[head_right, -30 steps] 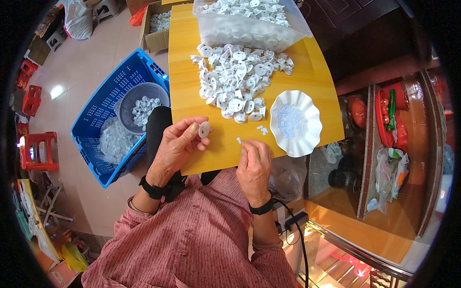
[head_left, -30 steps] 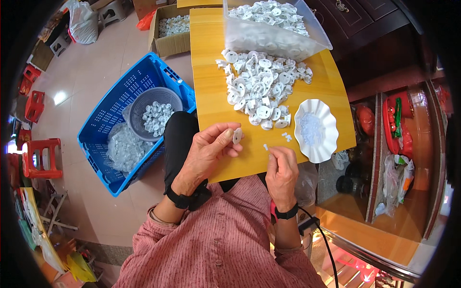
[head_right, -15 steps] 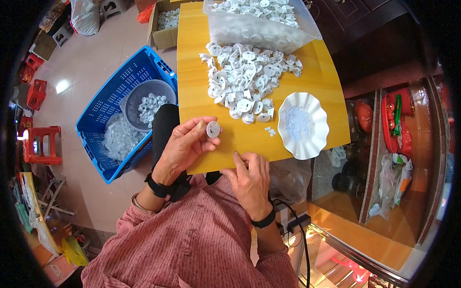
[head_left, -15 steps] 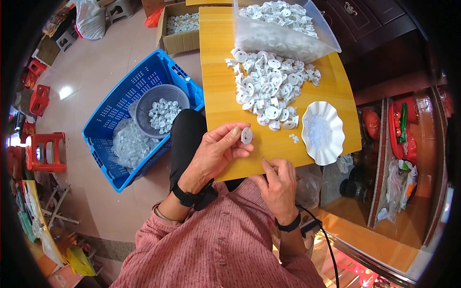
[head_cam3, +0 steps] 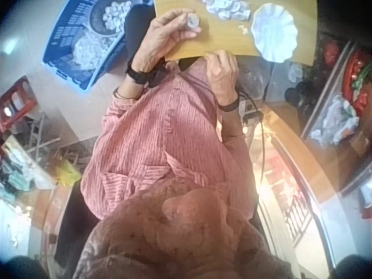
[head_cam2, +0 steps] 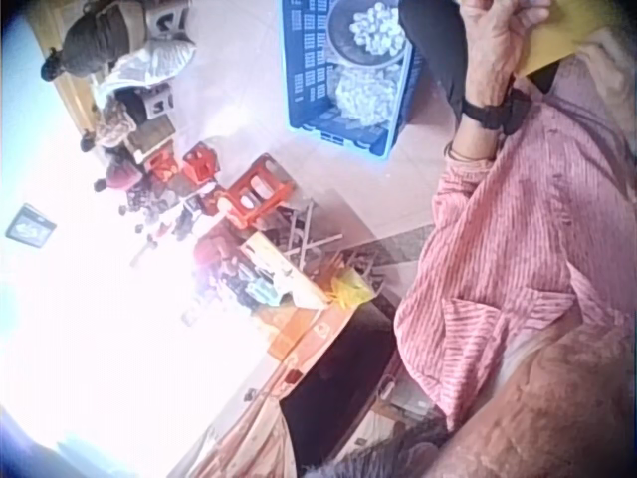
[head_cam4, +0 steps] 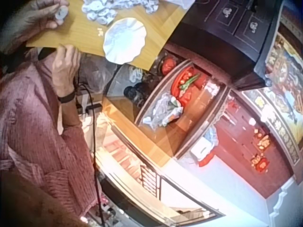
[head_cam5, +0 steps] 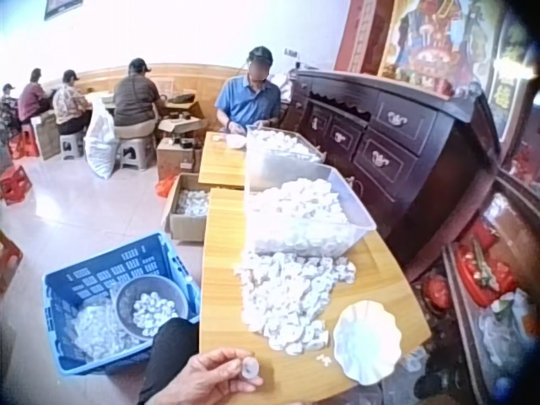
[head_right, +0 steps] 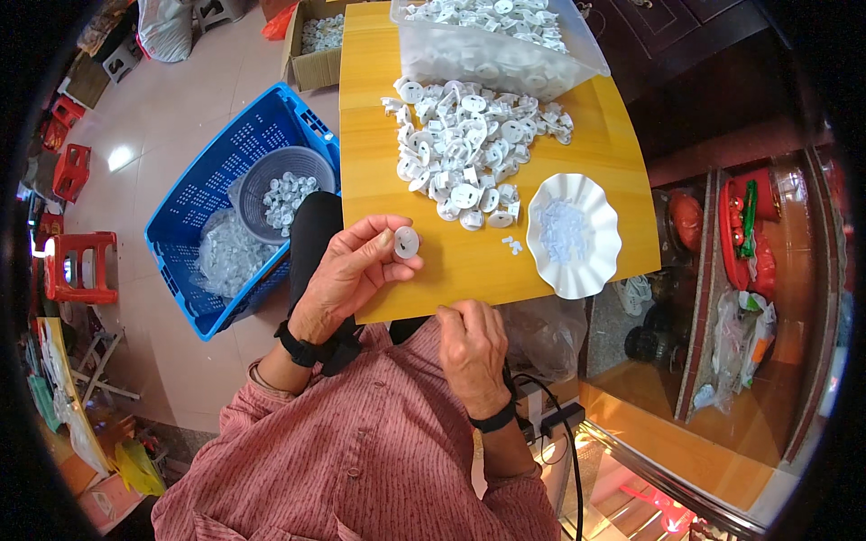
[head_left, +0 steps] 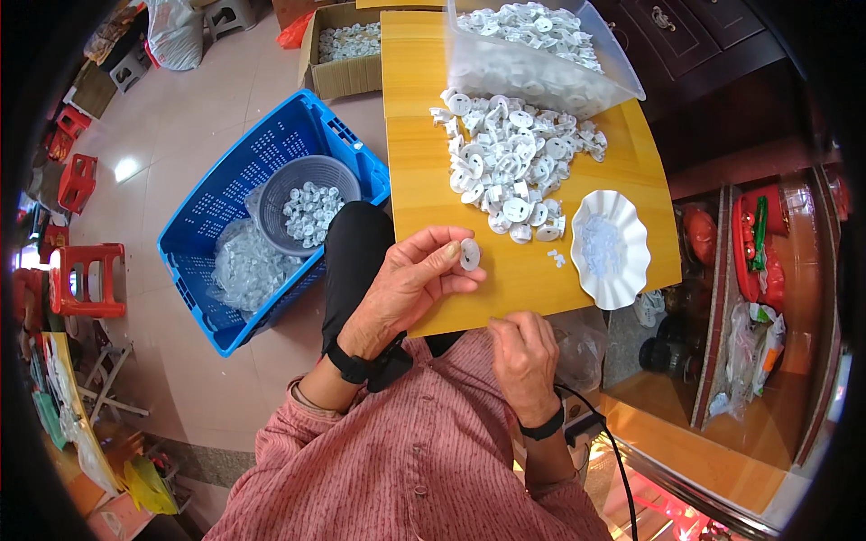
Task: Assembling small white plastic shoe components by hand.
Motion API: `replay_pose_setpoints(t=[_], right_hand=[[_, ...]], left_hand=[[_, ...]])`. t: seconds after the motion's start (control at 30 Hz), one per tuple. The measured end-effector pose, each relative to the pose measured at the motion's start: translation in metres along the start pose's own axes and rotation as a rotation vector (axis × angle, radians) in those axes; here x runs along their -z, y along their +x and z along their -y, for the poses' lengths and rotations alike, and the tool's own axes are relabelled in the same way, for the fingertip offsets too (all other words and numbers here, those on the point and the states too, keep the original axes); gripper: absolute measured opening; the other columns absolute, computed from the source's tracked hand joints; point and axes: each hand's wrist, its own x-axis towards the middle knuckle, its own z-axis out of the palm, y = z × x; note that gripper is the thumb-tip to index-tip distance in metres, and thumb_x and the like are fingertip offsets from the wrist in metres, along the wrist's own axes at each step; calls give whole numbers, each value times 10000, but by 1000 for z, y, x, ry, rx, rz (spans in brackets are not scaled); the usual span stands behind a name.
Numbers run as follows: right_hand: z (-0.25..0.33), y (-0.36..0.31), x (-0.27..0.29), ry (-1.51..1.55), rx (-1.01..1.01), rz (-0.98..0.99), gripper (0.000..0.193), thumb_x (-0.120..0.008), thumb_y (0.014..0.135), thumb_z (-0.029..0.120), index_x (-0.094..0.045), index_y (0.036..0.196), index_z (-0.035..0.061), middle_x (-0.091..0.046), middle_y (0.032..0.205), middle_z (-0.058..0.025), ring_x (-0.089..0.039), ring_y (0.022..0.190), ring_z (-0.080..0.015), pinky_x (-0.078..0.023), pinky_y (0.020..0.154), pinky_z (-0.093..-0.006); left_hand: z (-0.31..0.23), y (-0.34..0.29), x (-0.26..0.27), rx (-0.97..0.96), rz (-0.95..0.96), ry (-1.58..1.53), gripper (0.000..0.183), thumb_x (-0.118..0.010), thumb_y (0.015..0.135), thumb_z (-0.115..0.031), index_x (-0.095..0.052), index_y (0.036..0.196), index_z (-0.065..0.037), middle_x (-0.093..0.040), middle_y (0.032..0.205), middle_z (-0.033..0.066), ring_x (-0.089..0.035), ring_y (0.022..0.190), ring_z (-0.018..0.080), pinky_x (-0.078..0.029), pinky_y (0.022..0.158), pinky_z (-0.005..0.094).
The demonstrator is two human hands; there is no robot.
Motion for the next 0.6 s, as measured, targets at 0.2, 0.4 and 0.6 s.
replay_pose_setpoints(t=[0.2,0.4,0.6], right_hand=[[1,2,-1,116,-154,-38,144,-653,829,-11,-620,968,8,-565,890,-127,-598,823,-325,-482,718,-423],[8,24,3,466,-297,-176,149,-645,861,-39,-617,1005,-14,-614,899,-117,-618,721,-209,-505,656,-313],[18,36,-6,873,-505,-286,106,-648,889,-25,-617,991,-29,-693,933,-80,-608,754,-98,-508,704,-259]], left_hand=[[3,-1,-3,50,40,-20,355,-541,1000,-108,-517,1321,43,-641,1157,173,-683,1021,294,-596,869,354],[7,-4,-7,48,85,-20,342,-566,981,-81,-540,1304,27,-607,1239,171,-629,1134,320,-551,963,401],[8,-7,-6,47,103,-35,342,-595,957,-48,-554,1292,8,-598,1256,152,-601,1175,315,-510,1020,432]])
